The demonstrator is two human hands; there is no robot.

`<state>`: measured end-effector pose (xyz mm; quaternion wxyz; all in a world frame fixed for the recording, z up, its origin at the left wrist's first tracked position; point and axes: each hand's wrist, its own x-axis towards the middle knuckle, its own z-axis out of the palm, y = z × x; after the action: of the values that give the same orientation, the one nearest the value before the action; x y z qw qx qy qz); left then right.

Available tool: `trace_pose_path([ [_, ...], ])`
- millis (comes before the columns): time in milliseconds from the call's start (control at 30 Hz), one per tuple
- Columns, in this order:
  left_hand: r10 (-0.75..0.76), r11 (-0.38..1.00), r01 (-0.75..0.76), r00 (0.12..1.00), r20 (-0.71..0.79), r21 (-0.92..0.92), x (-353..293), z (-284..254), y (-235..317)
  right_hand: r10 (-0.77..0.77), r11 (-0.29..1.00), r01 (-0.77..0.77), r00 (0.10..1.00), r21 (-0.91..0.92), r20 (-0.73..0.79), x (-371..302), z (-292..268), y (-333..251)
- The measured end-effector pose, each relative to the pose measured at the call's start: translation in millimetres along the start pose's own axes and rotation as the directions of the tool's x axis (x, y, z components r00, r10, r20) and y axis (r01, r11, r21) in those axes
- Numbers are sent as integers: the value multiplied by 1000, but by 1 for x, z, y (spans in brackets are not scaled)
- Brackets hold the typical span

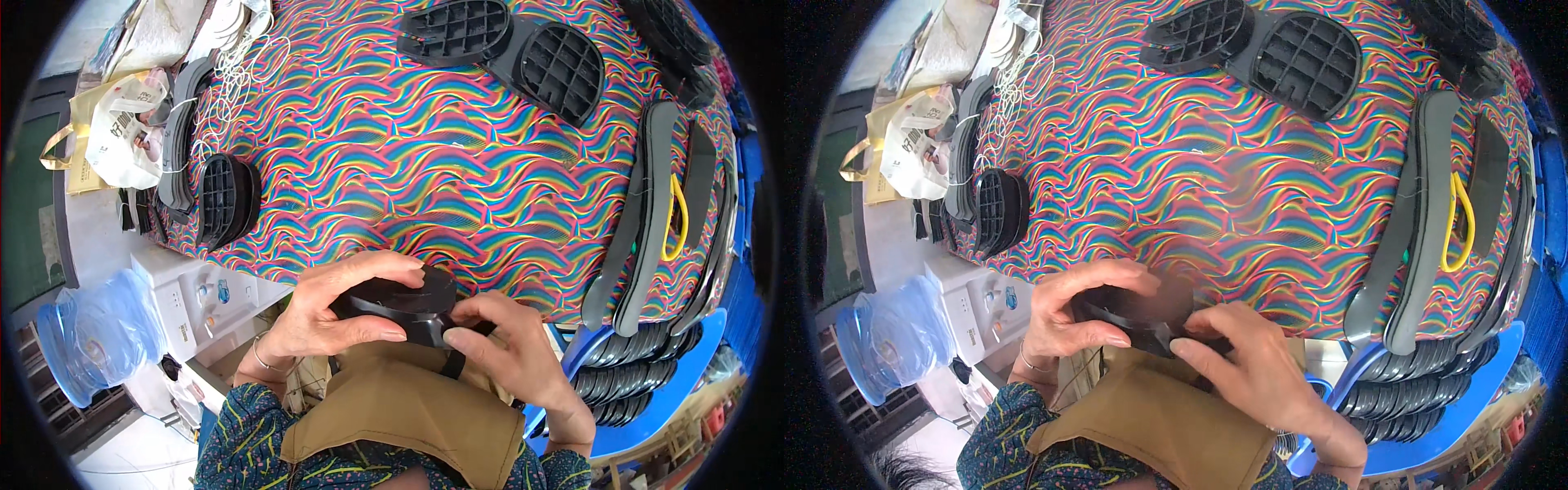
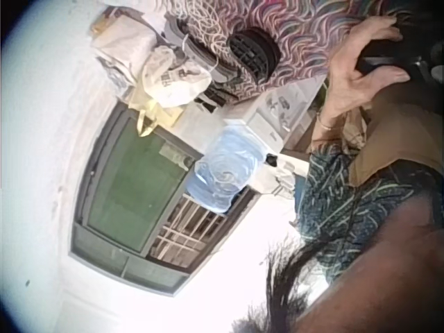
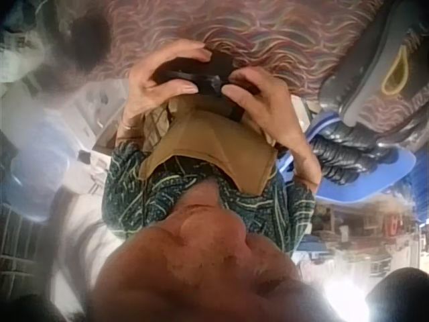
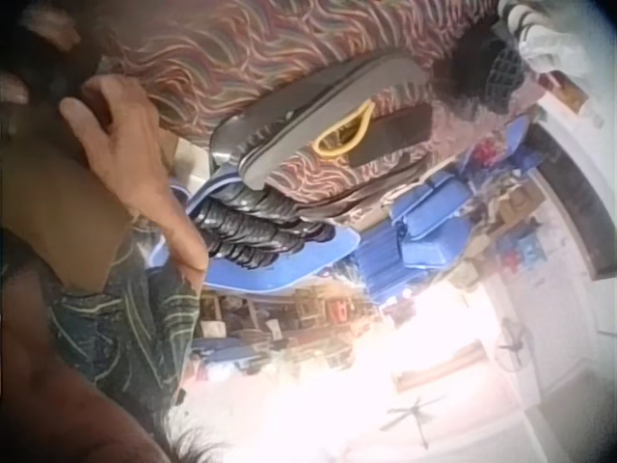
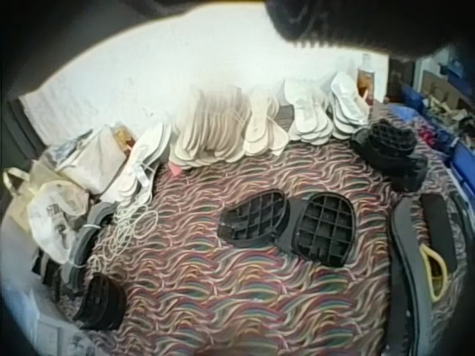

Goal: The person assembles black slipper components by hand on a colorful patterned table. They pick up a sole and a strap, press them together, and place the assembled slipper aside. The process is repeated with additional components from a blue bin.

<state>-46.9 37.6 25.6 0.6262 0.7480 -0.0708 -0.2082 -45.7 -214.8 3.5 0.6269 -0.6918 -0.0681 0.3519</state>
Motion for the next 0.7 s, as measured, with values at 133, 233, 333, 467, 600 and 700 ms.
trace_pose_path([
  [133, 43, 999, -43, 999, 2, 4, -3, -3, -4, 138, 952, -162, 984, 261, 109, 4, -3, 0],
  [233, 46, 998, -47, 999, 11, 46, -2, -2, -2, 192, 957, -213, 974, 199, 118, 2, -12, -12],
  [333, 39, 998, -40, 999, 16, 54, 0, -2, -1, -47, 999, 48, 998, -13, 46, -5, -12, -16],
  [467, 160, 984, -159, 987, -5, 78, -1, -3, -15, -437, 805, 420, 898, -419, 61, -14, -11, -31],
  [600, 150, 987, -152, 988, -29, -53, -5, -4, -24, -417, 871, 369, 904, -323, -91, -5, -11, -16],
  [700, 151, 985, -154, 988, -39, -74, -2, -5, -24, -348, 911, 325, 936, -254, -51, 8, -20, -10],
])
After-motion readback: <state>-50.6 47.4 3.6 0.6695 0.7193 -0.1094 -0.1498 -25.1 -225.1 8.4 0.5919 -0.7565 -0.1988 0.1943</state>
